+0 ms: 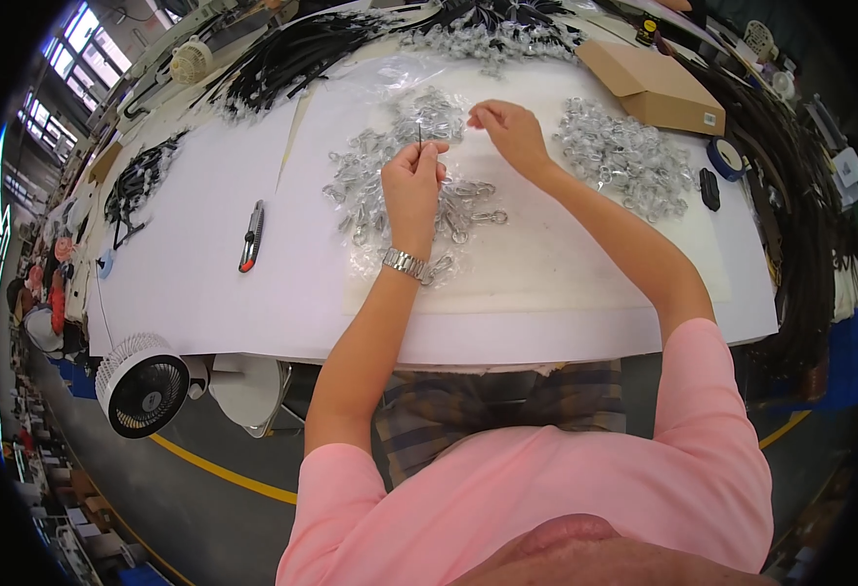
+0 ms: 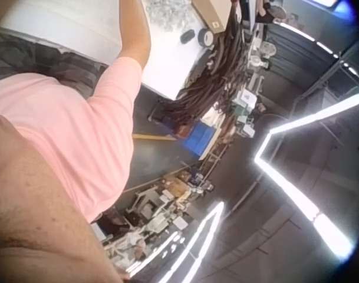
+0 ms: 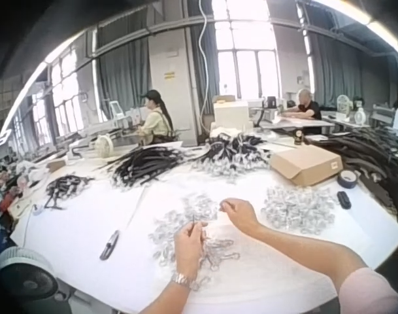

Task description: The recorder is attaching small metal clasps or hooks to a thin chain or wire using a metal pick for alignment.

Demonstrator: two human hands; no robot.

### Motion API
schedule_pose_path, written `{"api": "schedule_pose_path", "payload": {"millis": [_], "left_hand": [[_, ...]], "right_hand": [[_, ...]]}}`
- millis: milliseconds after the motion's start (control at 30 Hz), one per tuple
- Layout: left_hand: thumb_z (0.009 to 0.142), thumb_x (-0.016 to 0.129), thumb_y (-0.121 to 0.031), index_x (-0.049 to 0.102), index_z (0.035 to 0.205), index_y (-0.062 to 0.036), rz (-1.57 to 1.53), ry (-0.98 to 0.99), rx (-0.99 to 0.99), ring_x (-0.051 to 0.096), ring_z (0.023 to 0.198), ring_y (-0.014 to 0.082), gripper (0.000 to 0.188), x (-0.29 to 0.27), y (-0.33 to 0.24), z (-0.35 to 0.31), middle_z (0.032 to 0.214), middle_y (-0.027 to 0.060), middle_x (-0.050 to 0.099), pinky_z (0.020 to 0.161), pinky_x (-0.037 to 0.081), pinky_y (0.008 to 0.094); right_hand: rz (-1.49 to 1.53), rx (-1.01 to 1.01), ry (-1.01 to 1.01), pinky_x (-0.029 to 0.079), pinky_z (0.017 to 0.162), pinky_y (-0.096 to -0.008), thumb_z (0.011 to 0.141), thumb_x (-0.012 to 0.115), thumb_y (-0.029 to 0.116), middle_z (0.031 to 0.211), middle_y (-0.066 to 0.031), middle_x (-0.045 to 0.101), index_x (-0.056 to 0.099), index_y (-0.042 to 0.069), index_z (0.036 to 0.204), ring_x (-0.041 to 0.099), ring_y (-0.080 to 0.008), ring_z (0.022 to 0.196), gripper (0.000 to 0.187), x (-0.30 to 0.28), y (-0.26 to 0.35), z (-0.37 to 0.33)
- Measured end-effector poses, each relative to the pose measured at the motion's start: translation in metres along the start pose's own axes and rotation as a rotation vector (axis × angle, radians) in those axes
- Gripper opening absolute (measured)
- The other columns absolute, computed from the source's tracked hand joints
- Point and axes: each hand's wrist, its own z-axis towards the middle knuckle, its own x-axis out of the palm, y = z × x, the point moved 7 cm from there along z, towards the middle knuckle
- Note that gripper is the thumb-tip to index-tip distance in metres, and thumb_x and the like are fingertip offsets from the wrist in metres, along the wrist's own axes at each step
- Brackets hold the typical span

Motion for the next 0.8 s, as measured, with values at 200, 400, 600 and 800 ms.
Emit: {"api": "schedule_pose_path", "payload": {"millis": [200, 400, 600, 800], "left_hand": [[0.105, 0.058, -0.015, 0.075, 0.102, -0.0007, 0.009, 0.131, -0.108, 0.043, 0.055, 0.0015, 0.023, 0.037, 0.002, -0.014, 0.066, -0.0036, 0.057, 0.049, 0.032, 0.0209], [0.106, 0.058, -0.018, 0.073, 0.105, -0.0007, 0.059, 0.178, -0.188, 0.041, 0.058, 0.001, 0.023, 0.037, -0.001, -0.028, 0.069, -0.0054, 0.055, 0.052, 0.03, 0.0193], [0.106, 0.058, -0.018, 0.073, 0.106, -0.001, 0.051, 0.166, -0.216, 0.041, 0.058, 0.0011, 0.023, 0.028, 0.002, -0.025, 0.07, -0.0057, 0.055, 0.051, 0.03, 0.0194], [0.105, 0.059, -0.018, 0.073, 0.106, -0.0006, 0.093, 0.208, -0.185, 0.041, 0.057, 0.0012, 0.022, 0.039, 0.003, -0.024, 0.07, -0.0048, 0.056, 0.05, 0.03, 0.0196]], "right_hand": [[-0.769, 0.036, -0.276, 0.054, 0.091, -0.0465, 0.094, 0.068, 0.034, 0.119, -0.0146, 0.071, 0.074, 0.011, 0.115, 0.066, -0.0341, 0.116, 0.033, -0.059, -0.116, 0.119], [-1.016, -0.102, -0.129, 0.054, 0.093, -0.0476, 0.093, 0.065, 0.022, 0.114, -0.0143, 0.069, 0.073, 0.006, 0.105, 0.066, -0.0342, 0.112, 0.021, -0.024, -0.124, 0.161], [-1.095, -0.333, 0.106, 0.057, 0.088, -0.0453, 0.091, 0.058, 0.005, 0.109, -0.0154, 0.068, 0.072, 0.004, 0.101, 0.066, -0.0343, 0.105, 0.017, 0.021, -0.091, 0.117], [-0.883, -0.282, 0.052, 0.058, 0.086, -0.0468, 0.086, 0.06, 0.004, 0.108, -0.0172, 0.069, 0.071, 0.002, 0.098, 0.068, -0.037, 0.101, 0.017, -0.012, -0.081, 0.097]]}}
